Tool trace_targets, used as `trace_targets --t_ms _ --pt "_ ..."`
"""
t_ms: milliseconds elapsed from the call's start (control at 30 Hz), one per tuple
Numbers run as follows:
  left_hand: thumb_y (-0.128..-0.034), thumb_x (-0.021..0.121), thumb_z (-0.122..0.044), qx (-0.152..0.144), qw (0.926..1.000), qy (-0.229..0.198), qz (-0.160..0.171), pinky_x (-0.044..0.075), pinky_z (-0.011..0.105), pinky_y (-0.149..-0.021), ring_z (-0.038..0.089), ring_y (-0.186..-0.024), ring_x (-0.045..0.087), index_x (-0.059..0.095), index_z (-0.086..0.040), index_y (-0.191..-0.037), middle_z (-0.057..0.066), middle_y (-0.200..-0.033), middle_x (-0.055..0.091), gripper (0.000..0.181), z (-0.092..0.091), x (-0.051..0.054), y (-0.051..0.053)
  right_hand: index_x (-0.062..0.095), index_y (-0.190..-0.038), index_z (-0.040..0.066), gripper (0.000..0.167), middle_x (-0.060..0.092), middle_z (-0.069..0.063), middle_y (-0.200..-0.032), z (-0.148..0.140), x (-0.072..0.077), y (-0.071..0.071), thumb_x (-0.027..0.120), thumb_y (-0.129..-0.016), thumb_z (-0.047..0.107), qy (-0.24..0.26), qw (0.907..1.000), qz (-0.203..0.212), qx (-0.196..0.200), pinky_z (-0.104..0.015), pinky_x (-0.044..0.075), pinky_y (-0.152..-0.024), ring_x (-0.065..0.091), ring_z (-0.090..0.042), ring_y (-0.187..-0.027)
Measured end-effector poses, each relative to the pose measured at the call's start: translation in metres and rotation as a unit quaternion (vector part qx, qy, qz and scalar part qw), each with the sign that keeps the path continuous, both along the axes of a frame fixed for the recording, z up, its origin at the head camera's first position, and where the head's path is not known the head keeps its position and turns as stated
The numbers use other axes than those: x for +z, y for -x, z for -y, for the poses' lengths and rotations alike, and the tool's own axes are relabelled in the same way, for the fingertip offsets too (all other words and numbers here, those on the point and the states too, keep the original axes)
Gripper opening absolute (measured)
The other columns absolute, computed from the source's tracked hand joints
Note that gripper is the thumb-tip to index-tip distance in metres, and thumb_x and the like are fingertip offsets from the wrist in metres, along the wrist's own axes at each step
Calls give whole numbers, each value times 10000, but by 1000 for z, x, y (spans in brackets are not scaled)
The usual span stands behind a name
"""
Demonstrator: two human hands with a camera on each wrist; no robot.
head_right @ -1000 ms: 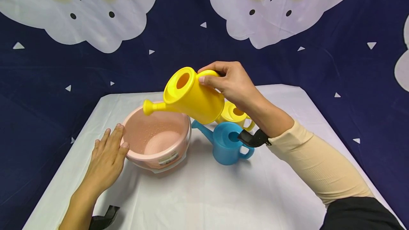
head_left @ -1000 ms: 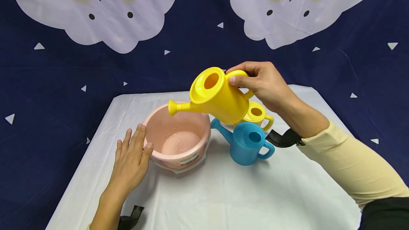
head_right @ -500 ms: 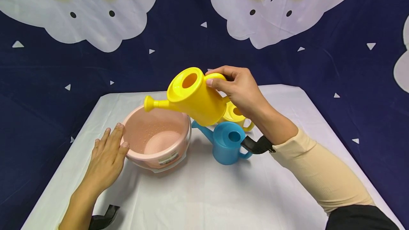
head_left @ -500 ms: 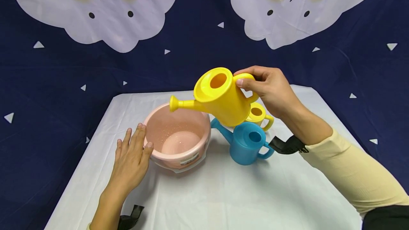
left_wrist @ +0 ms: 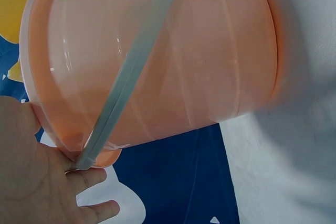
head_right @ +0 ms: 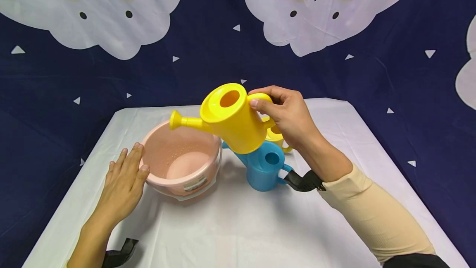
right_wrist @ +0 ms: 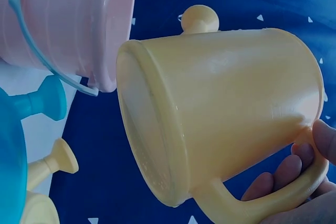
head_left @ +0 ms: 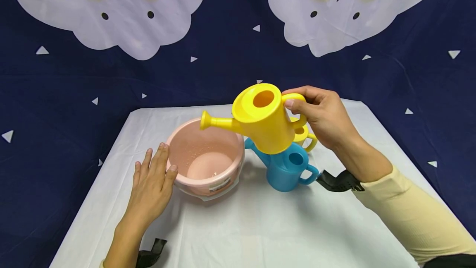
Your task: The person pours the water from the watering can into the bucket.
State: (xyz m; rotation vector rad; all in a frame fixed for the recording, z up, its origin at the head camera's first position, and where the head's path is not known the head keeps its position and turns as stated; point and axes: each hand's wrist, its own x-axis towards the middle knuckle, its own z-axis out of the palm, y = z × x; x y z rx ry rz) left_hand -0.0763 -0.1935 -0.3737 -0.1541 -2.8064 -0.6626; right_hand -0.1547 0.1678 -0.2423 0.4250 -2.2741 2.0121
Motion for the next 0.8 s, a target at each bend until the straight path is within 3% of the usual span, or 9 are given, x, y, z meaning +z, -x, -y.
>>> trace_targets --t_ms 333,533,800 --pt "-1027 258 -413 9 10000 -21 -12 -52 581 -1167 331 -1486 15 137 -144 -1527 91 -1595 157 580 0 -1 0 675 -1081 5 257 674 -20 -1028 -9 -12 -9 691 -854 126 435 9988 18 244 -203 528 -823 564 -210 -972" --pt "-1027 258 -413 7 10000 -43 -18 -55 583 -1166 327 -1487 10 132 -148 -1527 90 -1595 156 580 0 -1 0 665 -1082 1 223 673 -24 -1053 -11 -20 -17 650 -883 101 670 9969 -91 411 -208 529 -812 574 -213 -952" --pt "-1026 262 -412 13 10000 -32 -54 -47 585 -1165 327 -1487 18 131 -152 -1528 86 -1595 159 580 1 -2 1 669 -1064 -13 190 686 -22 -965 -12 -33 -26 626 -884 31 1188 9916 -170 476 -189 530 -744 585 -163 -837"
